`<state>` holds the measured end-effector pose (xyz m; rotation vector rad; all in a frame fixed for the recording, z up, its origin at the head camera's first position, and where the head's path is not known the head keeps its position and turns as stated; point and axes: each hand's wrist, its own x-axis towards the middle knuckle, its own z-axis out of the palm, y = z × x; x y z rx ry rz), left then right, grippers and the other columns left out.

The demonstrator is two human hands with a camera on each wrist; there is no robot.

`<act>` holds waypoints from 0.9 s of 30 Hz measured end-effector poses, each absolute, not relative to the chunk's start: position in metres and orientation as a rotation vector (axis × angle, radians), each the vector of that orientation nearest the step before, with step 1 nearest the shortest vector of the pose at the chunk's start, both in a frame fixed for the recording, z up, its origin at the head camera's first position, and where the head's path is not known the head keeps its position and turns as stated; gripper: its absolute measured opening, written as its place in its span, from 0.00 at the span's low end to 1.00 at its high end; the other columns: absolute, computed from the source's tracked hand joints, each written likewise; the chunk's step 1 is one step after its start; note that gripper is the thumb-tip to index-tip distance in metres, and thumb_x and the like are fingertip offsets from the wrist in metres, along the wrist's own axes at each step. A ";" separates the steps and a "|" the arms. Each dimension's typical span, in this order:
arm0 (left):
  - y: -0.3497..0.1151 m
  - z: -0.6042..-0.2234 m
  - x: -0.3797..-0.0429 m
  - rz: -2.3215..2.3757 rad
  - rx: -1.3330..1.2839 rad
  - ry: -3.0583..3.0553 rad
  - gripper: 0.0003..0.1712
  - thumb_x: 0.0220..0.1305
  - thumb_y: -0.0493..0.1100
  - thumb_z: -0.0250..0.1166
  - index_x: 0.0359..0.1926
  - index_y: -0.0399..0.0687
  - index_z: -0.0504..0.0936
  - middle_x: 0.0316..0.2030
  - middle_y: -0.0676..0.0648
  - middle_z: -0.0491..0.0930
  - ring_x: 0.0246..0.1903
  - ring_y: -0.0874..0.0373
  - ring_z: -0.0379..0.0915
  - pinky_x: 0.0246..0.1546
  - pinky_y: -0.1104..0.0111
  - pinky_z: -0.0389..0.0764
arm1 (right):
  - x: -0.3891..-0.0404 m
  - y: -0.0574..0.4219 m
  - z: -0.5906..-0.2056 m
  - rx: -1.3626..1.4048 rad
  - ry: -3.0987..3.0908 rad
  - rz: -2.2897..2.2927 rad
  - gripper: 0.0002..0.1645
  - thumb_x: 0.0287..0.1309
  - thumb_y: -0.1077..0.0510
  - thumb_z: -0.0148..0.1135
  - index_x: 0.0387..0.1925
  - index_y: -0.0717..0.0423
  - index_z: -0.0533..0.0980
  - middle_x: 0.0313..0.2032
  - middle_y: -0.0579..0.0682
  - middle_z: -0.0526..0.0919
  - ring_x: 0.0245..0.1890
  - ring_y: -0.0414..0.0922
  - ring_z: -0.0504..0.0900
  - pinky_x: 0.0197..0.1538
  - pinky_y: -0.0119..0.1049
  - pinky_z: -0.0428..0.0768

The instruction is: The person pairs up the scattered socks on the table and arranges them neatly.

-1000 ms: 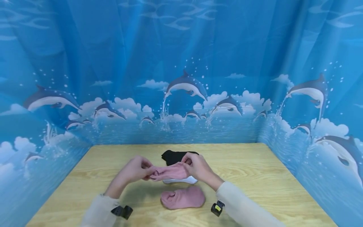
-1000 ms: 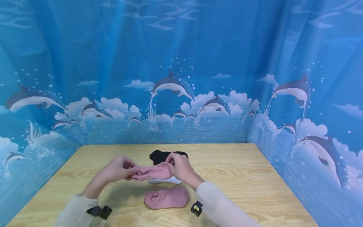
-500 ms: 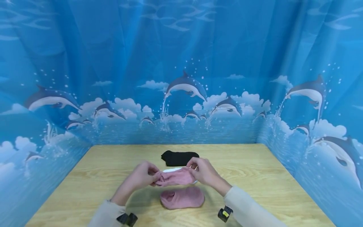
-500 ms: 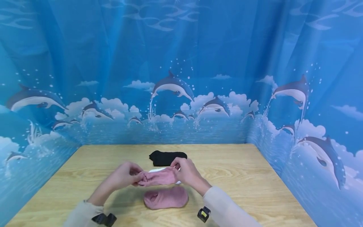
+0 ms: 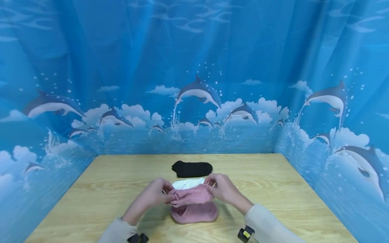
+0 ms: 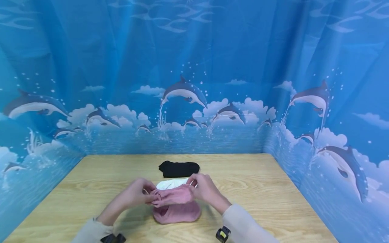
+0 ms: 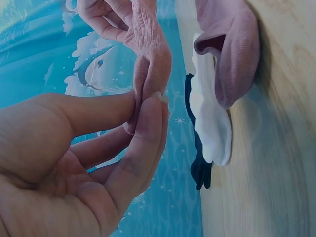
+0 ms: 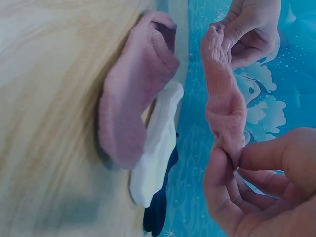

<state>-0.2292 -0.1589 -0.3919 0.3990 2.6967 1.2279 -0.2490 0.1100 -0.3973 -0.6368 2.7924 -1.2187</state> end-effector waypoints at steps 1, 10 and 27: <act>-0.159 -0.393 -0.229 1.219 0.403 2.699 0.06 0.57 0.35 0.76 0.36 0.41 0.88 0.27 0.49 0.84 0.28 0.59 0.78 0.29 0.69 0.82 | -0.249 0.110 -0.399 -0.635 2.791 -1.211 0.04 0.61 0.69 0.66 0.38 0.61 0.82 0.29 0.50 0.85 0.24 0.39 0.80 0.27 0.29 0.81; -0.157 -0.402 -0.224 1.211 0.541 2.674 0.06 0.55 0.33 0.76 0.34 0.39 0.87 0.25 0.49 0.82 0.26 0.59 0.76 0.25 0.73 0.78 | -0.244 0.114 -0.412 -0.631 2.803 -1.147 0.03 0.61 0.63 0.70 0.35 0.59 0.83 0.26 0.48 0.85 0.25 0.40 0.79 0.27 0.28 0.79; -0.148 -0.420 -0.219 1.119 0.525 2.736 0.11 0.52 0.35 0.78 0.36 0.39 0.86 0.26 0.50 0.80 0.27 0.60 0.73 0.26 0.73 0.75 | -0.237 0.125 -0.436 -0.628 2.774 -1.136 0.07 0.55 0.70 0.68 0.37 0.60 0.82 0.26 0.47 0.82 0.24 0.38 0.76 0.26 0.28 0.75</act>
